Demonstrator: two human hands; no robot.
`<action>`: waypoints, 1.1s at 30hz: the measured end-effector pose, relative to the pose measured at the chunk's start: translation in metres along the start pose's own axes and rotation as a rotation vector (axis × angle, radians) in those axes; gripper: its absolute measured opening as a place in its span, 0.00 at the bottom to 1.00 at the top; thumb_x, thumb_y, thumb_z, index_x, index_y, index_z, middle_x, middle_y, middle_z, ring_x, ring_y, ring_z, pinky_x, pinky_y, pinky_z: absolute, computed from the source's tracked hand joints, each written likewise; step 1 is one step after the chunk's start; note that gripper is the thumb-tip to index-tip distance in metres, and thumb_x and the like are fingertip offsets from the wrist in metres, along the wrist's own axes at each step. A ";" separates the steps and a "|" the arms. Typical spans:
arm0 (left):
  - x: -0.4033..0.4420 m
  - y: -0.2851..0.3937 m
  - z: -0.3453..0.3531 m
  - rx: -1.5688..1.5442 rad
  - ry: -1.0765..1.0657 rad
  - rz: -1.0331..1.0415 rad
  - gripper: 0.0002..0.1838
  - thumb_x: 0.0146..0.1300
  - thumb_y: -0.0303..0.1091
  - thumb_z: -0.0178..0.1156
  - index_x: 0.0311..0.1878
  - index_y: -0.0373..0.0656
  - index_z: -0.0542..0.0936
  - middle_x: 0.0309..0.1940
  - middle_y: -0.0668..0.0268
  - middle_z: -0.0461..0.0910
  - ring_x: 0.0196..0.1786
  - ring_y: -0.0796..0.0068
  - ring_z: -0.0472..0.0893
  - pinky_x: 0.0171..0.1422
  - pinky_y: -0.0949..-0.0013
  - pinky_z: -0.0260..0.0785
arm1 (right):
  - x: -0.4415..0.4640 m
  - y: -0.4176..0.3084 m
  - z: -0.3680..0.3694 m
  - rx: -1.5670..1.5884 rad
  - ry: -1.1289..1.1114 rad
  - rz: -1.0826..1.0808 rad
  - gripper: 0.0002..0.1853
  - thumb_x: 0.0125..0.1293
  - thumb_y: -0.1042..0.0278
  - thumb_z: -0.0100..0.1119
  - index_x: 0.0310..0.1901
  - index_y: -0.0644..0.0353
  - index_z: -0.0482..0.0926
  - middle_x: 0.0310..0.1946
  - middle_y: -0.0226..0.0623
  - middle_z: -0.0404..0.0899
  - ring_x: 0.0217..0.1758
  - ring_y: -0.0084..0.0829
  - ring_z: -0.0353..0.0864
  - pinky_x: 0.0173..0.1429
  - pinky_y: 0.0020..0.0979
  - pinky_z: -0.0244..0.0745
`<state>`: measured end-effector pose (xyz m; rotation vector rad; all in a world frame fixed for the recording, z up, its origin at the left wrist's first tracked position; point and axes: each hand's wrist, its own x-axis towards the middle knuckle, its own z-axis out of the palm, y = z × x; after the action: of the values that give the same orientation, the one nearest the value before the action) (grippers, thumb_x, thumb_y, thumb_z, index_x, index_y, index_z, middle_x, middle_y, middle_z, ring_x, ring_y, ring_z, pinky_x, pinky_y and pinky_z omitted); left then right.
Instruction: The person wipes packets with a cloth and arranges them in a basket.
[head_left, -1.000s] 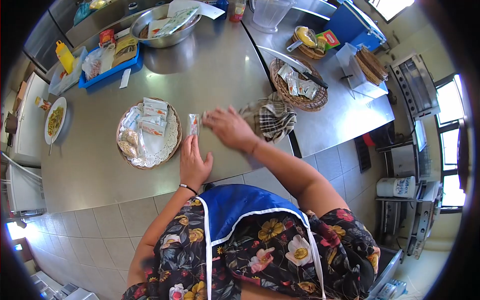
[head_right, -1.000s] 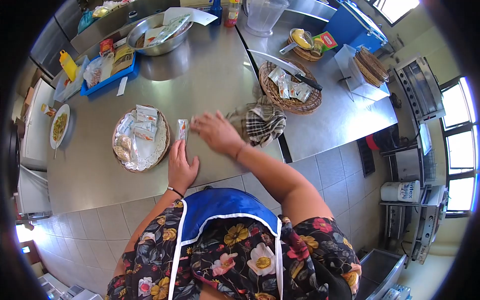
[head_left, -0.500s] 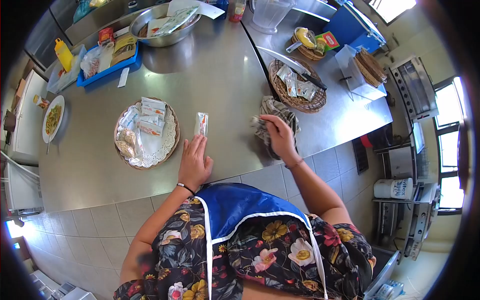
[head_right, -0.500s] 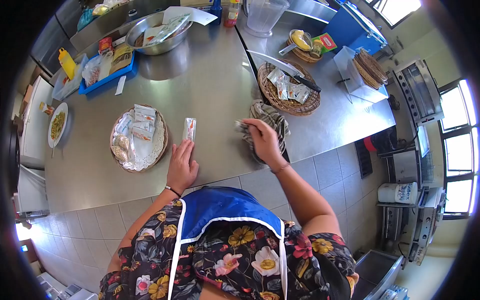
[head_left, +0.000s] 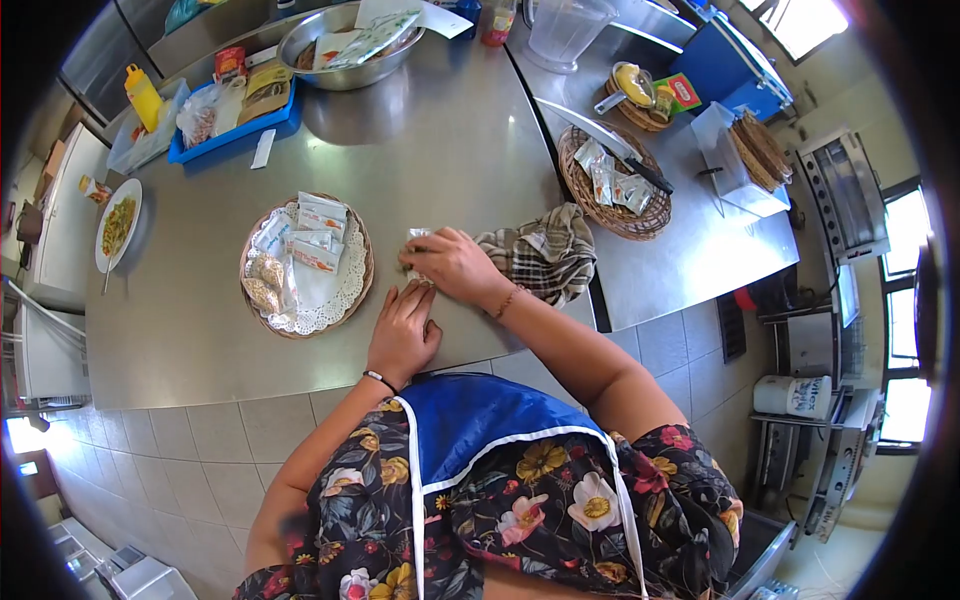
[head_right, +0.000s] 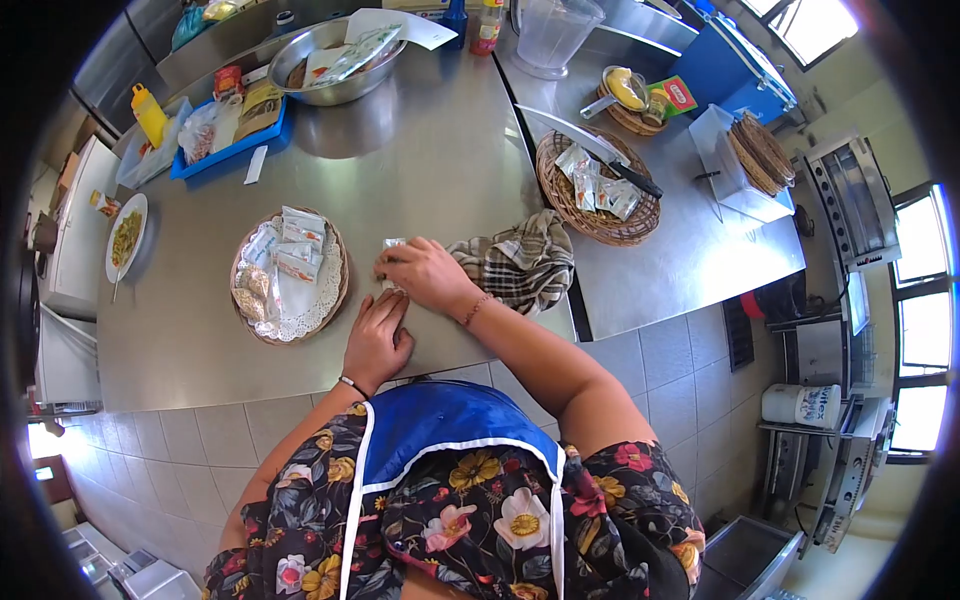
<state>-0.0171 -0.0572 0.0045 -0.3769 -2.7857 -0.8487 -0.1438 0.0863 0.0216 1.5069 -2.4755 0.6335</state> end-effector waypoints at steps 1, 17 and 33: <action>0.000 0.000 0.001 0.008 -0.001 0.003 0.26 0.55 0.32 0.55 0.59 0.33 0.76 0.59 0.52 0.77 0.68 0.57 0.72 0.77 0.49 0.55 | 0.004 0.003 0.003 0.032 0.078 0.077 0.15 0.64 0.67 0.58 0.52 0.48 0.84 0.53 0.29 0.81 0.50 0.36 0.79 0.58 0.39 0.74; -0.001 0.004 -0.004 0.029 0.083 -0.049 0.27 0.55 0.35 0.58 0.60 0.38 0.75 0.60 0.58 0.73 0.66 0.59 0.70 0.77 0.47 0.53 | -0.015 0.003 -0.005 0.240 0.129 0.237 0.15 0.65 0.68 0.62 0.54 0.53 0.83 0.54 0.40 0.81 0.56 0.43 0.80 0.61 0.40 0.75; -0.003 -0.003 0.002 0.041 0.043 -0.093 0.30 0.54 0.35 0.58 0.63 0.39 0.74 0.65 0.54 0.72 0.70 0.56 0.69 0.78 0.48 0.51 | -0.046 -0.004 -0.010 0.233 0.177 -0.007 0.06 0.60 0.67 0.63 0.39 0.56 0.81 0.44 0.35 0.80 0.48 0.38 0.81 0.54 0.40 0.74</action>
<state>-0.0156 -0.0591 0.0009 -0.2212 -2.7948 -0.8080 -0.1188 0.1263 0.0148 1.4623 -2.3278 1.0374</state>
